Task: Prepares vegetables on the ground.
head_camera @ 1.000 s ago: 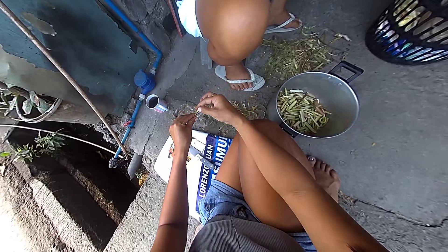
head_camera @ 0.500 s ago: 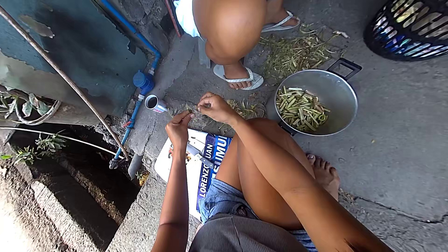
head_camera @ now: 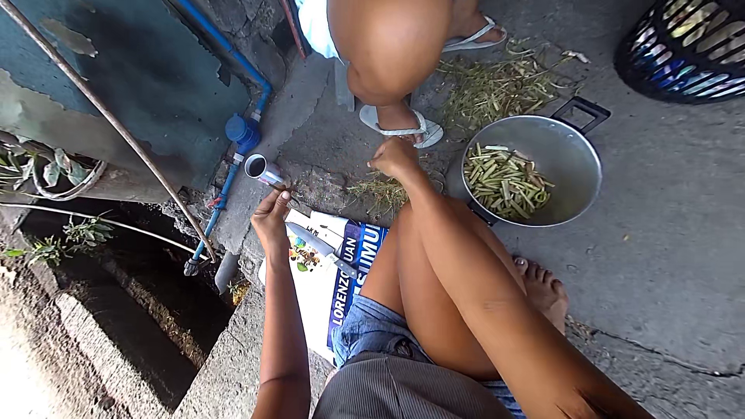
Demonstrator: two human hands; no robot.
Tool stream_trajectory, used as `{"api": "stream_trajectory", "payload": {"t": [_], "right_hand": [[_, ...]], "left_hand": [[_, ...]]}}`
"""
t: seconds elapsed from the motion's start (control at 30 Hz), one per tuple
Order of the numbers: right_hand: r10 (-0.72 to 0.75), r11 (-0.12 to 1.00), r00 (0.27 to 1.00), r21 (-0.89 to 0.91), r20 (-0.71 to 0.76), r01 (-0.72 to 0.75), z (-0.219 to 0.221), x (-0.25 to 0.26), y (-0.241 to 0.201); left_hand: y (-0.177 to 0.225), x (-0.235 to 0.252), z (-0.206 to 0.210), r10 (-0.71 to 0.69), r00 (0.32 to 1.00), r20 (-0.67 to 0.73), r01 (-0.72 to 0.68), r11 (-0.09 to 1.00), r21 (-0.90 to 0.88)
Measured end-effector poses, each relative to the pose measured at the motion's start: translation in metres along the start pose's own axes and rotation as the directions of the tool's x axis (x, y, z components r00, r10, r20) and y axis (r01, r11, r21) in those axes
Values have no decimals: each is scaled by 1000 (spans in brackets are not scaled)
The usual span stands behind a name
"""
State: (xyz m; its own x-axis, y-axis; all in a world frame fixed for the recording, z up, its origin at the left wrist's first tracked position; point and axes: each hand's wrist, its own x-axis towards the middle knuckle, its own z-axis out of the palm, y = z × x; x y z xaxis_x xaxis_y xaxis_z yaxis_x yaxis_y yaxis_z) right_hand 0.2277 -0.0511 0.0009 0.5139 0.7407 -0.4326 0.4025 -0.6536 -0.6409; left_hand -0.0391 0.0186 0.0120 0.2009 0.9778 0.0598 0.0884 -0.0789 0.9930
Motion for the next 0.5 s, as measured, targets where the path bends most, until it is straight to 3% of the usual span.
{"api": "stream_trajectory", "payload": {"t": [0.33, 0.5], "right_hand": [[-19, 1000, 1000, 15, -2, 19, 12, 22, 11], [-65, 998, 997, -15, -52, 64, 16, 21, 6]], "left_hand": [[-15, -4, -1, 52, 997, 65, -60, 991, 117], [-17, -4, 13, 83, 975, 207, -163, 899, 406]]}}
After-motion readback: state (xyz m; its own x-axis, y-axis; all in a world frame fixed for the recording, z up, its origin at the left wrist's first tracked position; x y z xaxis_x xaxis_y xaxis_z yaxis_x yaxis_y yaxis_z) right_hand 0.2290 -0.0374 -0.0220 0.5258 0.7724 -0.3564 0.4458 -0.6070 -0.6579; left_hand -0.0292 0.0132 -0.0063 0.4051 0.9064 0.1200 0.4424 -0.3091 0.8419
